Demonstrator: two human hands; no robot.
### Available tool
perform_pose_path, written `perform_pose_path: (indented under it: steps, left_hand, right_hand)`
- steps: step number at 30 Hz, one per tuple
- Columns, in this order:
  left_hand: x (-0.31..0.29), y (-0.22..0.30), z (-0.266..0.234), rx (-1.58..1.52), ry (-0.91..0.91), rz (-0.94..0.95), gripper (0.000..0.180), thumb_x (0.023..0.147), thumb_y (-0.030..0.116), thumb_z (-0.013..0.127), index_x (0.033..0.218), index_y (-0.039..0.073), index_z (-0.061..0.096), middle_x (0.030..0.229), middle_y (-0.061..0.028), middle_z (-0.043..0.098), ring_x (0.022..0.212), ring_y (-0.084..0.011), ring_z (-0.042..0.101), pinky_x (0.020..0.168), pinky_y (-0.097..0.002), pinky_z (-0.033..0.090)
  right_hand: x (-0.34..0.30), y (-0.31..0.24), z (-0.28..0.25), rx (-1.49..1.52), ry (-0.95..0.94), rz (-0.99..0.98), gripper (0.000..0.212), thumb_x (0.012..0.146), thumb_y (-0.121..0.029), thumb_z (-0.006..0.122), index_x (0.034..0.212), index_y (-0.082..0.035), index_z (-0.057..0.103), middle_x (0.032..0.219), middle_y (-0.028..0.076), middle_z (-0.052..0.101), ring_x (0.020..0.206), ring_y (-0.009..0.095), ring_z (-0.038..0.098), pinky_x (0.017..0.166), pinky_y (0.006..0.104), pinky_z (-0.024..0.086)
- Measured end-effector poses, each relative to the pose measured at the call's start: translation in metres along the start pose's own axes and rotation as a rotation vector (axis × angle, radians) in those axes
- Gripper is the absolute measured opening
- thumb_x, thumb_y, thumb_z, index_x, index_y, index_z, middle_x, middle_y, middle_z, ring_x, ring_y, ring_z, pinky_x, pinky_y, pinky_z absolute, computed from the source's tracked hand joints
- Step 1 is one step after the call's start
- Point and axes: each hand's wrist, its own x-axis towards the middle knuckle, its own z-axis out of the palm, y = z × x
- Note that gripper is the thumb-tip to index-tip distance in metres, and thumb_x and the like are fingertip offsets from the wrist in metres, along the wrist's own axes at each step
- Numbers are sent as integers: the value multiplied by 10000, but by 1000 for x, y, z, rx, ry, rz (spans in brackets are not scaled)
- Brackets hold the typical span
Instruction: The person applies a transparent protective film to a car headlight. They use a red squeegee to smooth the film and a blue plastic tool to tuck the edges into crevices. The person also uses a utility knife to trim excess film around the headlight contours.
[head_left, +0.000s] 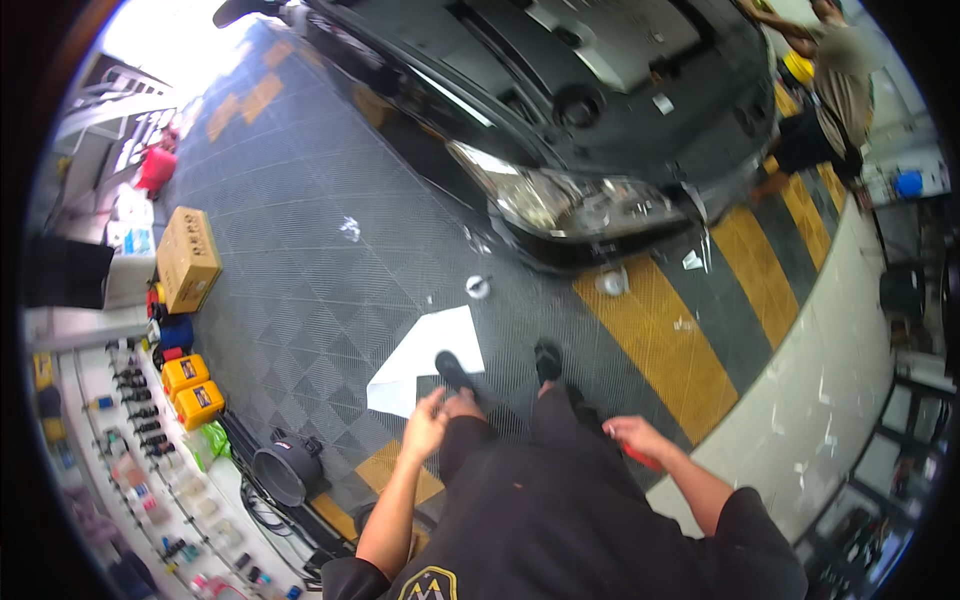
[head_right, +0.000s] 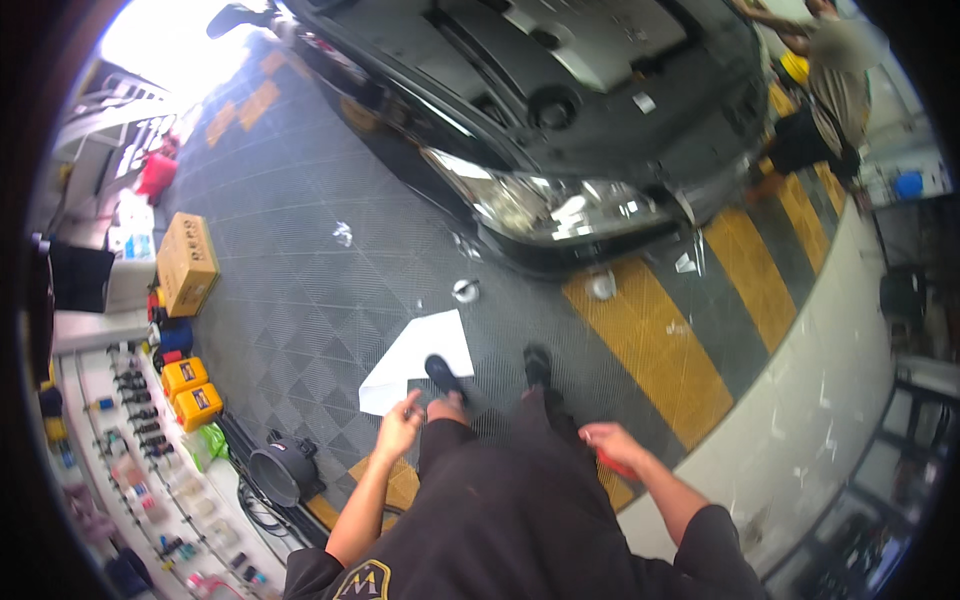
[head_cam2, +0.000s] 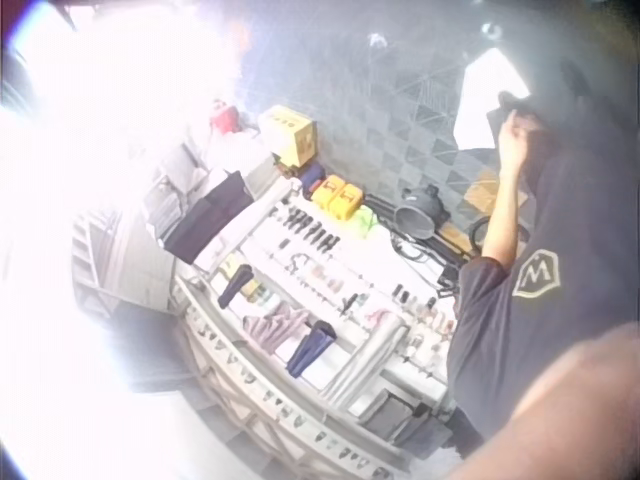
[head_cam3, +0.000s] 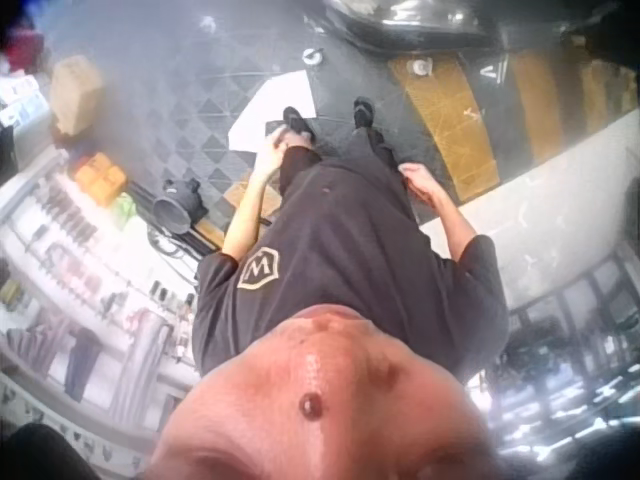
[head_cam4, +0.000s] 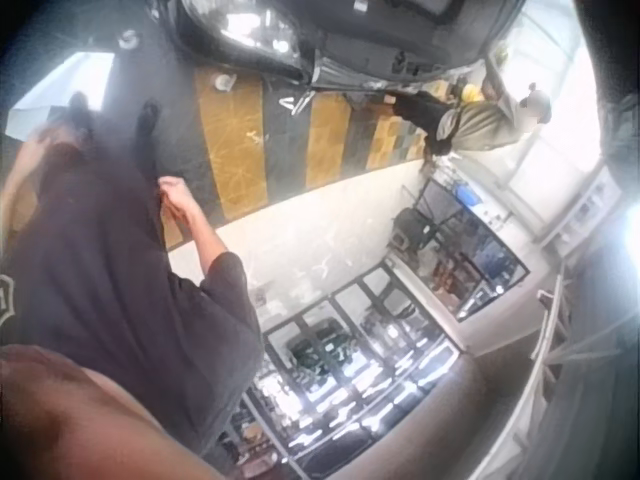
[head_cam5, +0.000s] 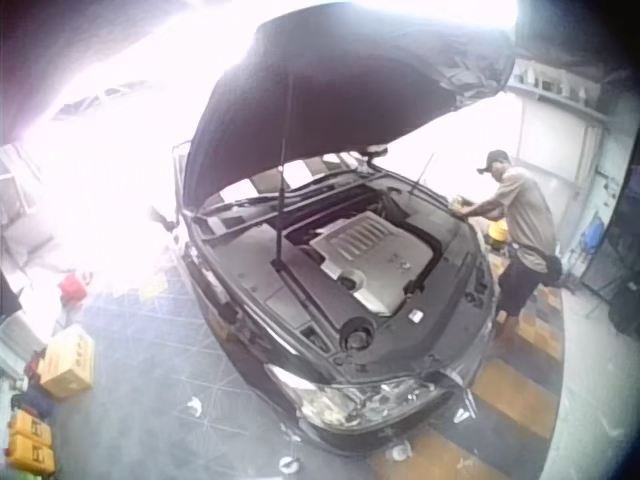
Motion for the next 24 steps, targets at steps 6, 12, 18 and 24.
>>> perform_pose_path:
  steps: [6,12,18,24]
  left_hand:
    - [29,-37,-76,-6,-68,3,522,988,71,656,1506,71,589,1081,-83,726,757,-131,643,725,-321,547]
    - [47,-88,-181,101,-68,6,522,989,105,673,1505,84,593,1062,-91,727,792,-141,653,757,-327,546]
    - [84,-109,-253,149,-85,-1,514,1000,115,664,1507,86,592,991,-64,707,772,-134,649,777,-332,547]
    - [99,-99,-274,262,-120,22,508,1000,138,664,1498,69,593,972,-53,690,806,-142,649,803,-332,542]
  right_hand:
    - [34,-43,73,-158,34,3,431,985,-70,549,1381,-90,717,1075,49,745,944,117,625,934,254,503]
    - [64,-63,154,-180,148,-29,421,975,-158,604,1379,-158,723,1368,164,712,1186,252,683,1054,338,493]
    - [124,-40,189,-158,210,53,383,966,-200,559,1272,-46,729,998,115,736,896,225,678,833,363,531]
    - [92,-45,199,378,13,199,254,992,-225,613,1151,-51,707,574,-2,528,464,90,463,442,273,374]
